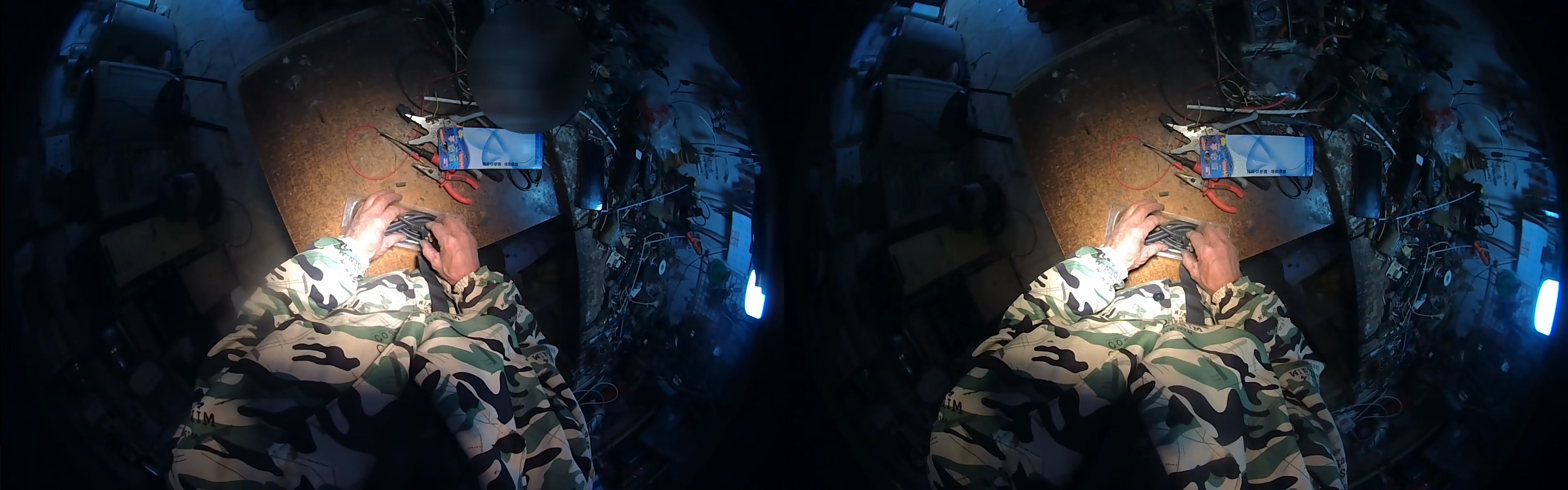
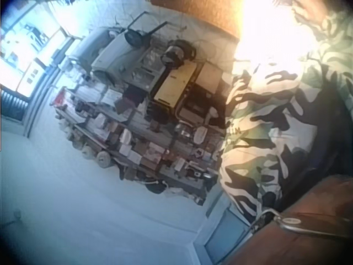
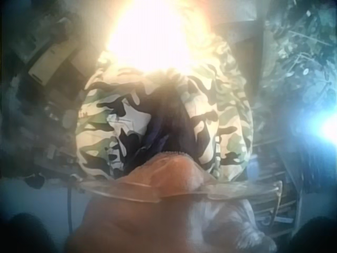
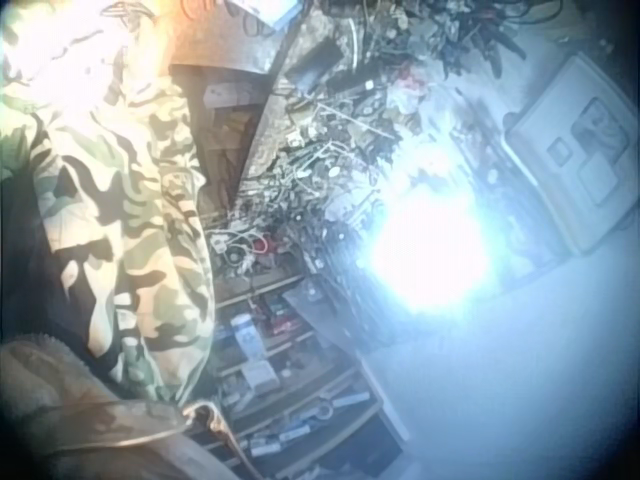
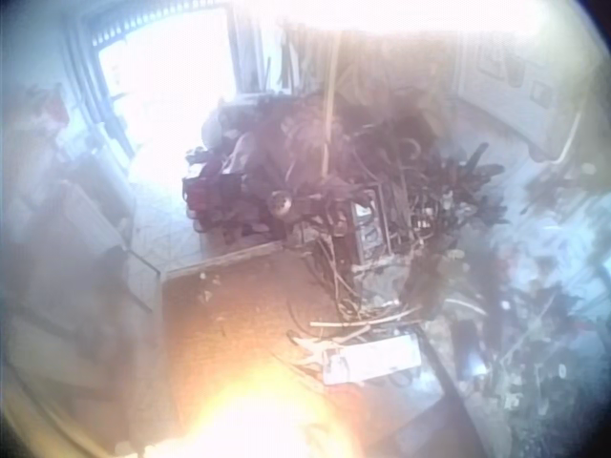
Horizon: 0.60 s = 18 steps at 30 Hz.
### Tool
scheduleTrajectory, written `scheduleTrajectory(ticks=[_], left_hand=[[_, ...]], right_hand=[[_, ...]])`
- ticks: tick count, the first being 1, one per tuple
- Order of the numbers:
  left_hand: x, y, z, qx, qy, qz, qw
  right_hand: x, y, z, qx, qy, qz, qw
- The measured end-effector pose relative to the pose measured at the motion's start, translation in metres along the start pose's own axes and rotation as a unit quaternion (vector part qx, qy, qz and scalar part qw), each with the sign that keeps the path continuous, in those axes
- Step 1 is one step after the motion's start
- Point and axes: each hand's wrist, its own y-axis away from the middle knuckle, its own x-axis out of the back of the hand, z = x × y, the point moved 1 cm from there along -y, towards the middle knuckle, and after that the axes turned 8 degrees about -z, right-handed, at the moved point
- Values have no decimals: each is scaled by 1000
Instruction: The person attaches a white connector to a black electrical cord, coils the cord, and places it into a plastic packaging box. They then close the box and hold it up.
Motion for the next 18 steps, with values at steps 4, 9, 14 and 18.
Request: scheduleTrajectory(ticks=[4,9,14,18], left_hand=[[1,0,3,-1,-25,-11,1000],[-4,4,6,28,-73,-13,997],[-4,-1,0,-29,-15,-7,999],[-5,10,-6,-64,-102,50,992]], right_hand=[[0,-1,-5,14,-30,38,999],[3,-4,-12,16,-55,19,998],[-5,8,4,-14,-39,-11,999],[-9,5,1,-4,23,-2,1000]])
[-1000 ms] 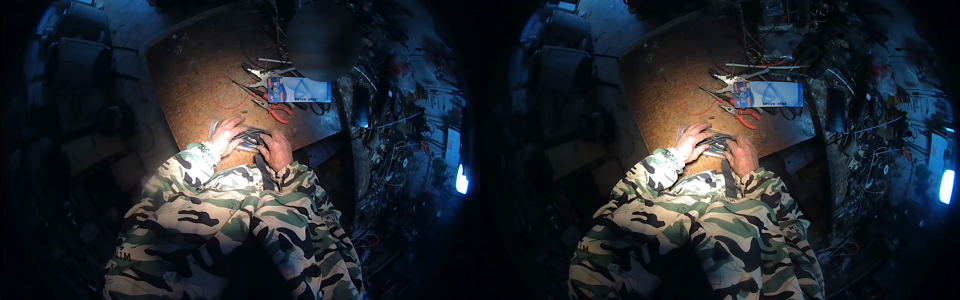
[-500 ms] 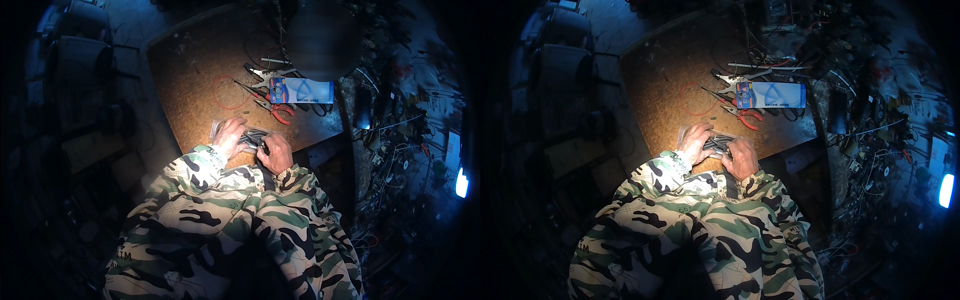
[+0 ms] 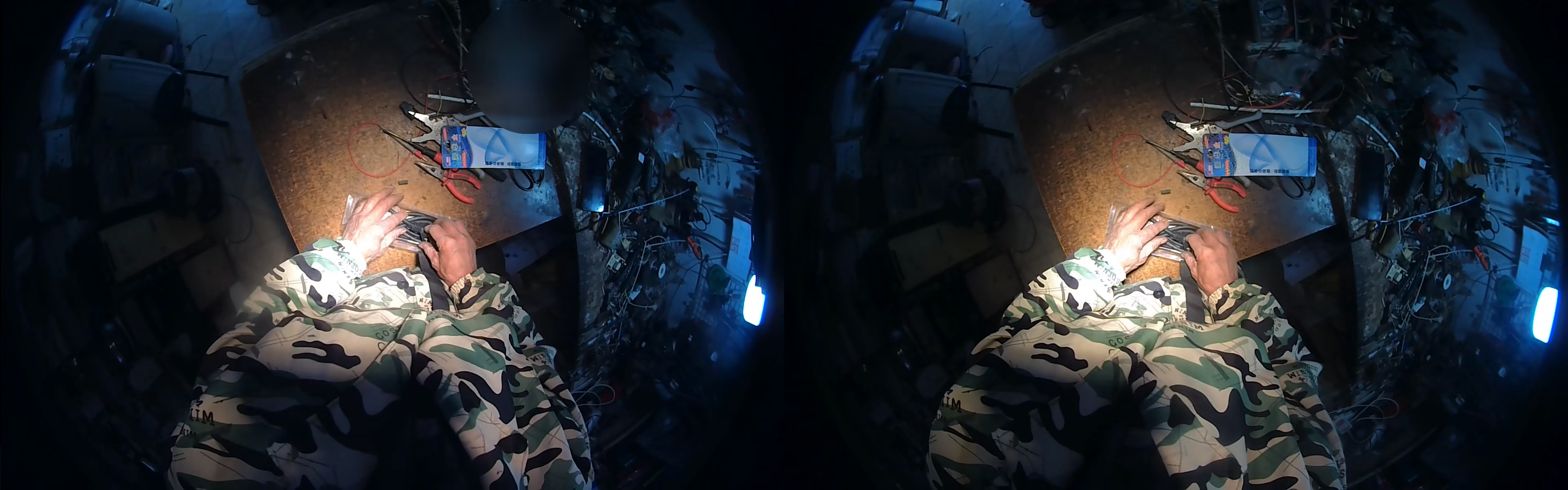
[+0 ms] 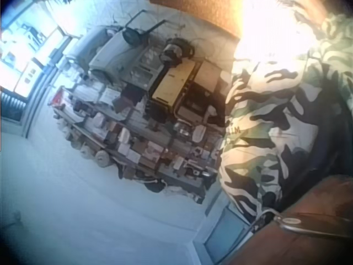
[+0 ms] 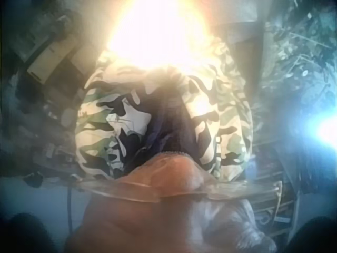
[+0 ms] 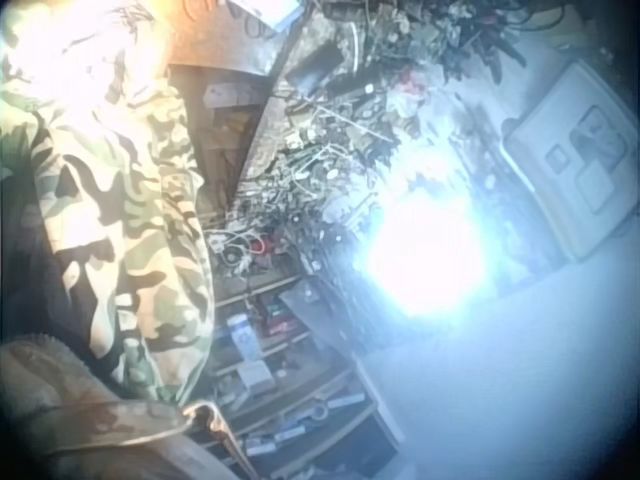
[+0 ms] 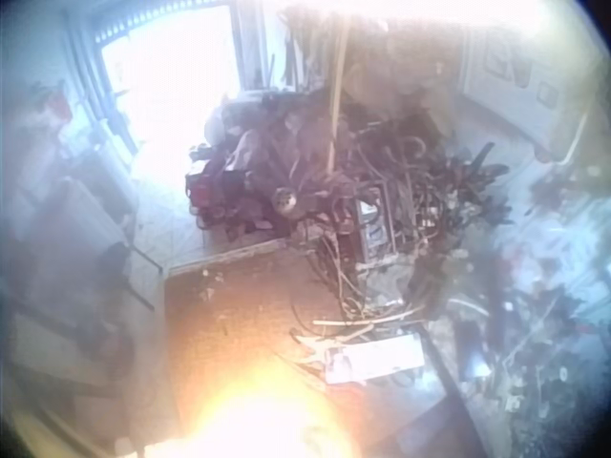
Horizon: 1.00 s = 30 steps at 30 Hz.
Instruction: The person attaches a white connector to a black electrical cord, coils the cord, and places it into a plastic packaging box. They then close the box and hold it up.
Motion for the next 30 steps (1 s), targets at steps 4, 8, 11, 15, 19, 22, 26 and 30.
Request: scheduleTrajectory(ticks=[4,8,11,15,19,22,26,30], left_hand=[[2,1,8,18,-11,23,1000],[4,-5,11,66,66,8,996],[5,-9,11,78,76,3,994],[2,-8,8,76,82,4,994],[-4,-6,5,92,82,11,992],[1,-5,6,80,80,-4,994],[7,-10,7,77,91,-9,993],[6,-10,10,108,89,-8,990]], right_hand=[[-7,1,0,-25,23,-3,999],[-5,1,0,-76,-5,-33,997],[-12,4,-4,-135,-11,-32,990],[-7,1,-7,-187,-61,-67,978],[-12,2,9,-134,-76,-59,986],[-9,2,5,-132,-44,-76,987],[-16,5,2,-62,47,-16,997],[-27,7,12,-4,94,17,995]])
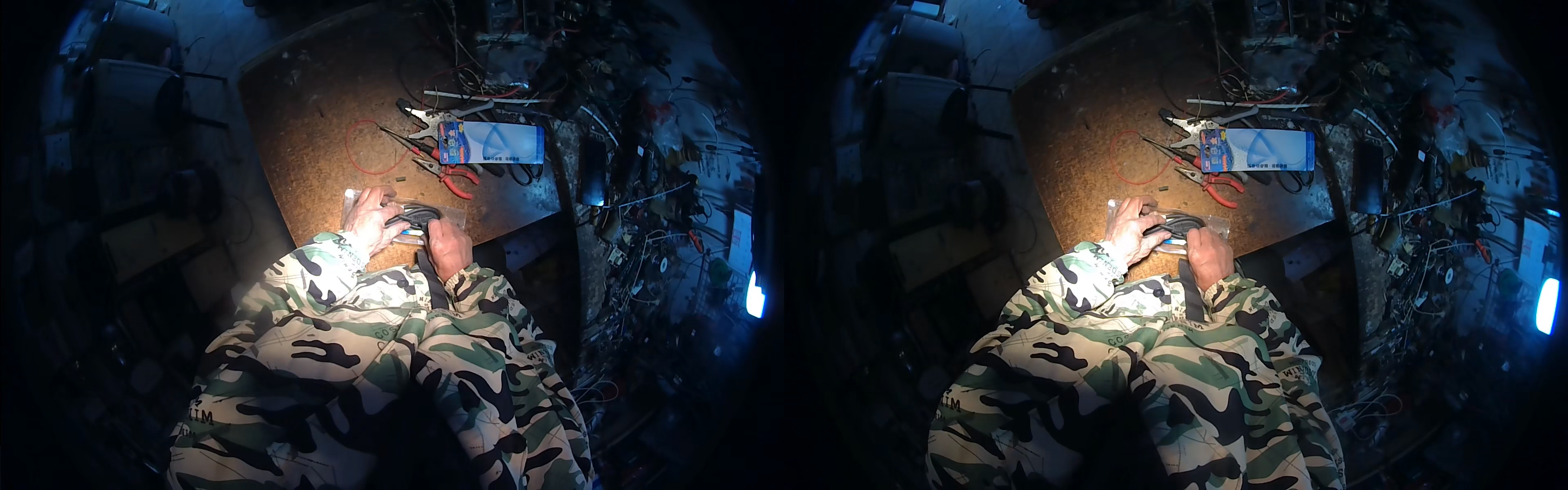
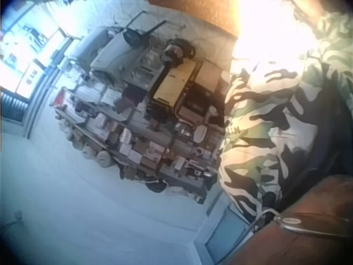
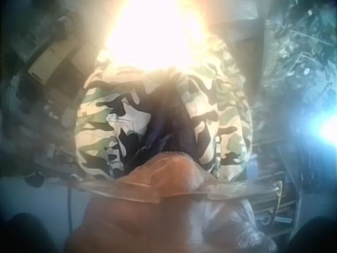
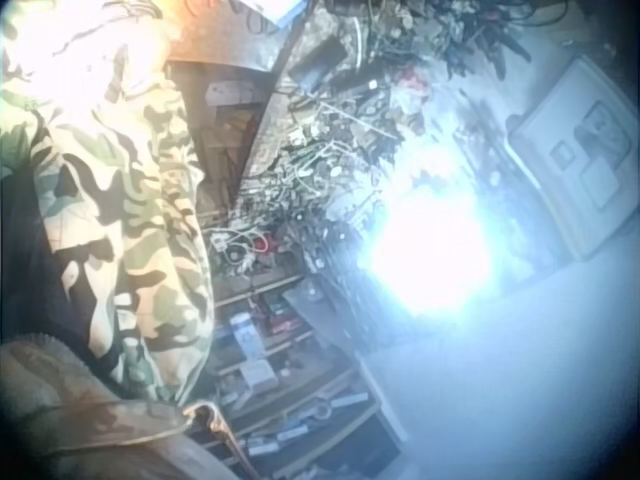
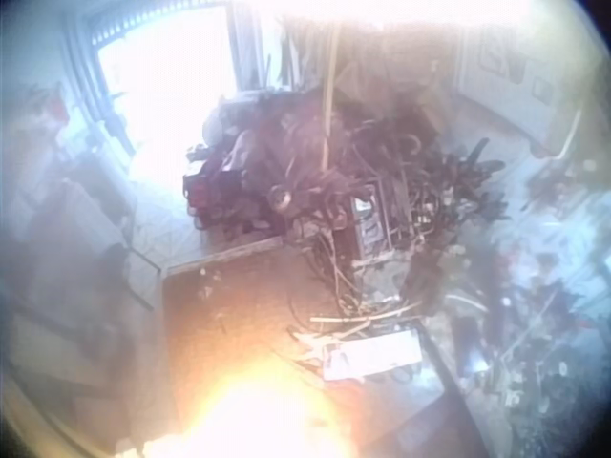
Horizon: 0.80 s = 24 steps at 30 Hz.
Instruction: The person attaches a white connector to a black electrical cord, coils the cord, and places it into a plastic packaging box. They then close the box and hold it up.
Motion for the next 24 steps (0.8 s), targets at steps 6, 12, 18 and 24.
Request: scheduleTrajectory(ticks=[6,12,18,24], left_hand=[[-4,-8,17,80,-33,12,996],[-7,-15,18,93,-44,9,995],[-9,-16,20,113,-36,3,993],[-14,-17,15,100,-33,2,994]], right_hand=[[8,-6,0,-66,-91,-36,993],[13,0,29,-152,-369,-17,917],[50,3,112,-271,-218,210,914],[82,-11,96,-231,-221,110,941]])
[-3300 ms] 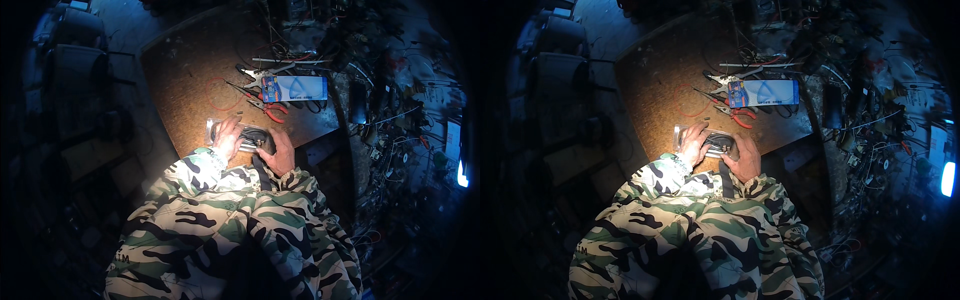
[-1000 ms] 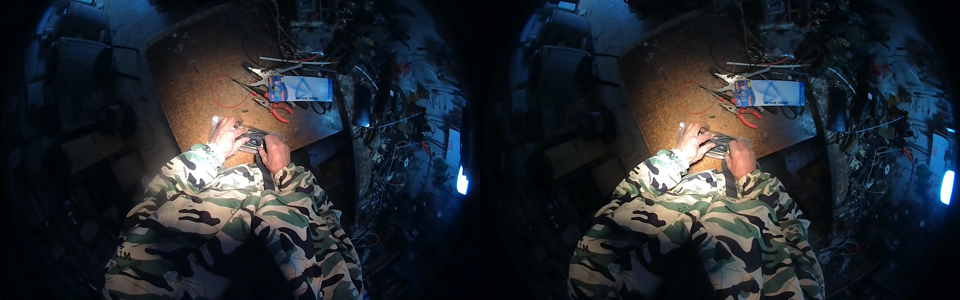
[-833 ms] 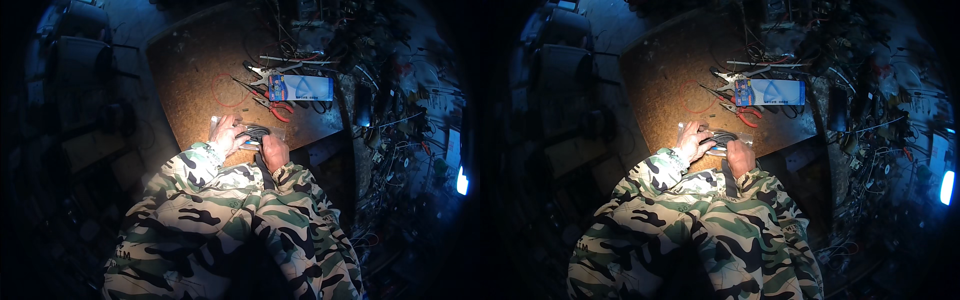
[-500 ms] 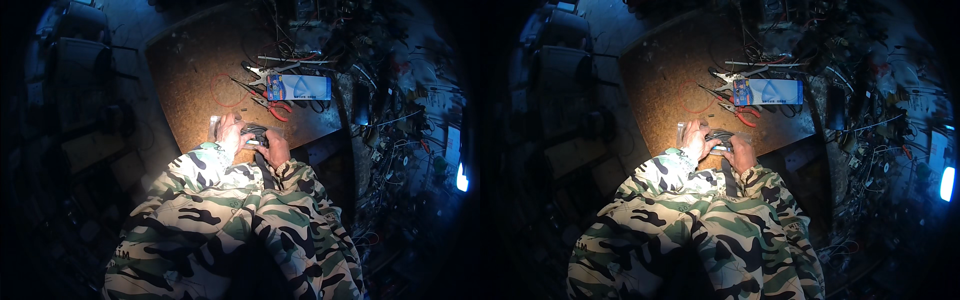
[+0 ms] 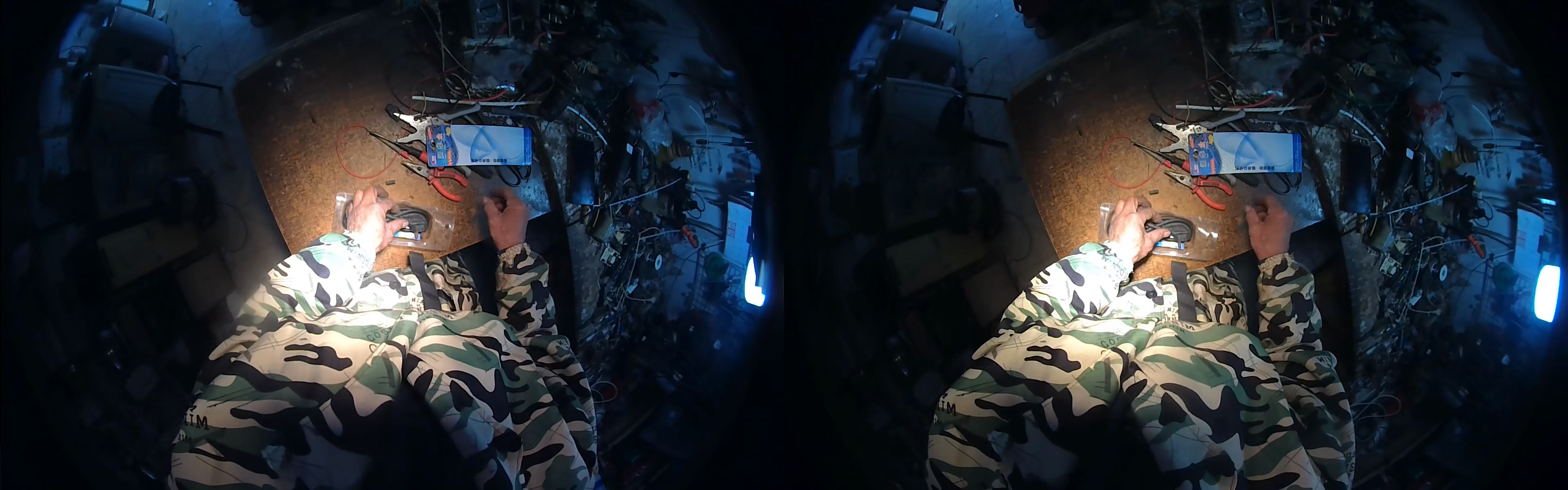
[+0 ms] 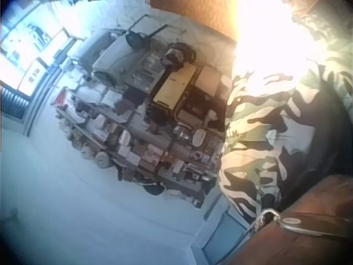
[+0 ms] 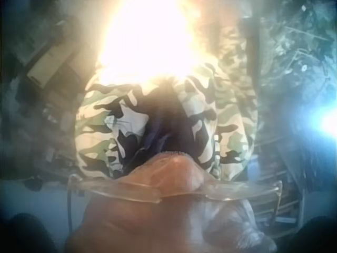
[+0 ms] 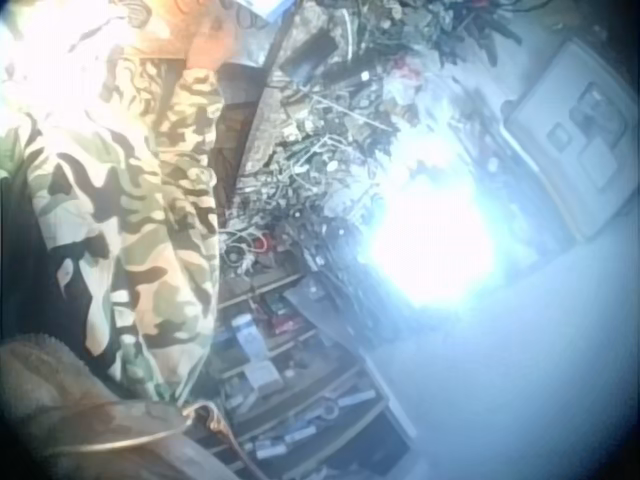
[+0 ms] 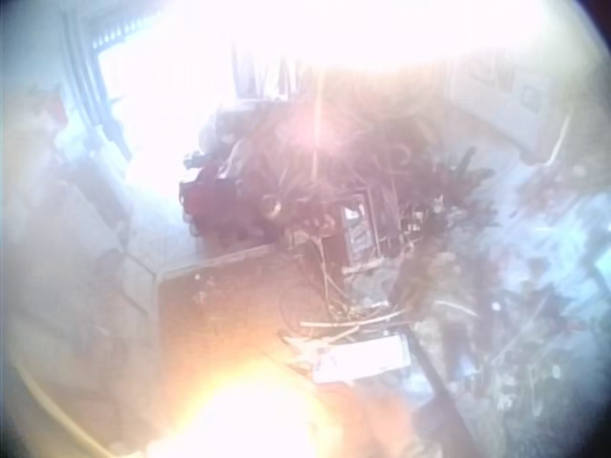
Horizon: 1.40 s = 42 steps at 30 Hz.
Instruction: The person attaches a white connector to a black electrical cord, coils the cord, and places it into a plastic packaging box. They then close the box and hold it up.
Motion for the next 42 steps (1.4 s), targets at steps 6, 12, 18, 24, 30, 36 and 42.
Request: scheduleTrajectory(ticks=[6,12,18,24,30,36,42], left_hand=[[6,2,-5,-24,23,-2,999],[4,7,-13,-63,56,-12,996],[7,6,-15,-87,76,-15,993],[5,5,-32,-106,134,-14,985],[2,3,-28,-87,142,14,986],[0,4,-31,-116,130,23,984],[4,2,-24,-95,109,24,989]], right_hand=[[-43,37,-32,106,48,-128,985],[-73,52,-32,76,78,-163,981],[-82,50,-22,95,94,-143,981],[-99,49,-30,61,210,-152,964],[-97,38,-31,21,115,-117,986],[-97,39,-11,120,39,-72,989],[-87,42,-28,58,6,-129,990]])
